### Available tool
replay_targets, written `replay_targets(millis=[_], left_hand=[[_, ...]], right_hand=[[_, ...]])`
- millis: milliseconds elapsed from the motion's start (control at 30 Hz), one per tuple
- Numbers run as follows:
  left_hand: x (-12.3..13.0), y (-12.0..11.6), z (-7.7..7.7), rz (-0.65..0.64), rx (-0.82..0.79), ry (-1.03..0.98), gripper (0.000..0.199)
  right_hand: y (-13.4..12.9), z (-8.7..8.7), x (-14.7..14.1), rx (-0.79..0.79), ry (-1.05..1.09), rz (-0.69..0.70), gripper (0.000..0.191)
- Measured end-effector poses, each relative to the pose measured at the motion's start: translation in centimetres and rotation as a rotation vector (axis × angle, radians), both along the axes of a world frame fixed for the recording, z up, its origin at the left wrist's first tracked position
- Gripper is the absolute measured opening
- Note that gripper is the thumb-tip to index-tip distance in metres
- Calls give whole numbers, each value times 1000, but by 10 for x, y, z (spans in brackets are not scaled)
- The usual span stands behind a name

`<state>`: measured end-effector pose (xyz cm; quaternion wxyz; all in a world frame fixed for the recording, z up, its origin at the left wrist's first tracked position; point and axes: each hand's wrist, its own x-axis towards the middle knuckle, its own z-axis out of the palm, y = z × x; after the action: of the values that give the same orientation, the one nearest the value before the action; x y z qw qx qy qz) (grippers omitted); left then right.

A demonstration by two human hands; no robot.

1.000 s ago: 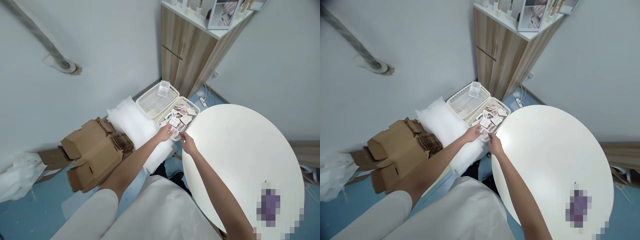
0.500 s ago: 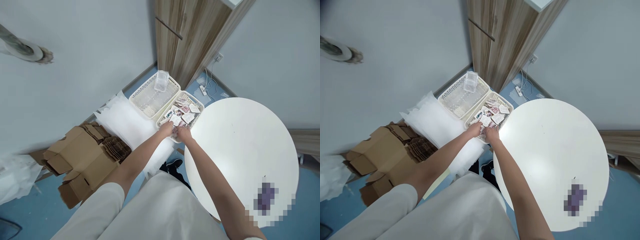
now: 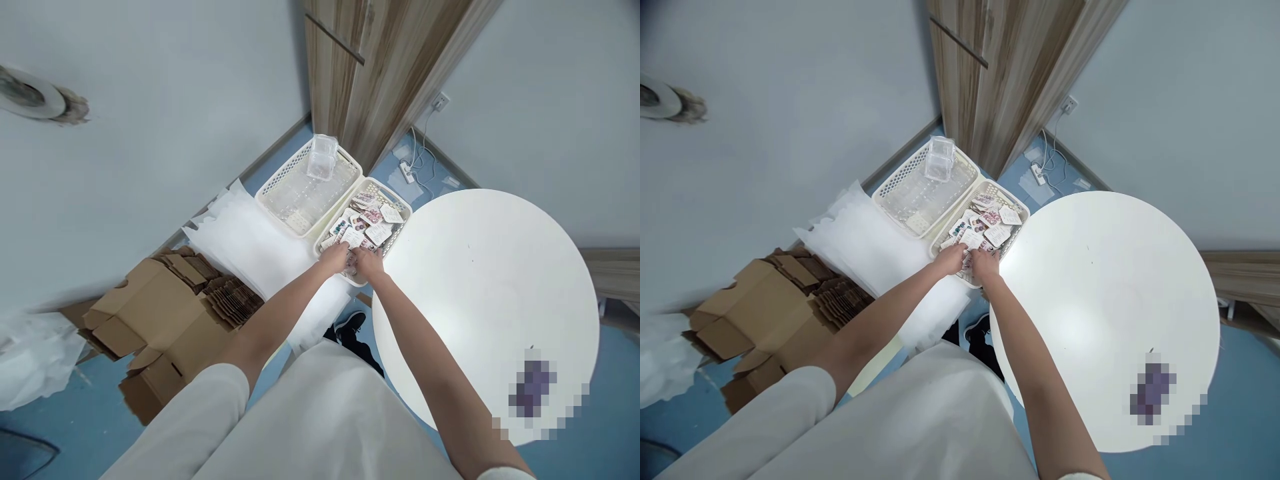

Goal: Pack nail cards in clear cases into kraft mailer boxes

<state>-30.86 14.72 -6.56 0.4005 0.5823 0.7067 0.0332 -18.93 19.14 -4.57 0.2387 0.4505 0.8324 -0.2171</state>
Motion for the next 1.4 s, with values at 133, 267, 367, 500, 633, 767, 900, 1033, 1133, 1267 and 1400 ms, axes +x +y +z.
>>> replay_targets(millis=[133, 267, 367, 500, 633, 767, 900, 1033, 1133, 1267, 1400], left_hand=[[-2, 0, 4, 24, -23, -92, 46], [-5, -1, 7, 99, -5, -188, 47], [-10, -2, 9, 178, 51, -274, 50], [-15, -3, 16, 385, 161, -382, 46], [-7, -7, 31, 499, 224, -557, 36], [15, -14, 47, 508, 196, -820, 27], [39, -21, 59, 465, 162, -918, 22], [65, -31, 70, 410, 130, -897, 22], [92, -43, 81, 397, 85, -922, 21], [134, -62, 94, 413, 8, -964, 18], [173, -84, 99, 375, -90, -949, 19]], right_hand=[[0, -1, -2, 12, 13, -32, 21], [2, 1, -2, -17, 44, -45, 15], [7, 6, 4, -58, 166, -131, 13], [12, 17, 20, -141, 509, -365, 12], [2, 33, 42, -230, 816, -682, 19], [-20, 52, 66, -340, 1062, -927, 25], [-43, 68, 92, -381, 1168, -1070, 27], [-69, 80, 120, -370, 1250, -1166, 29], [-94, 86, 145, -386, 1325, -1186, 34], [-132, 87, 183, -359, 1380, -1235, 38], [-161, 83, 218, -243, 1402, -1344, 36]])
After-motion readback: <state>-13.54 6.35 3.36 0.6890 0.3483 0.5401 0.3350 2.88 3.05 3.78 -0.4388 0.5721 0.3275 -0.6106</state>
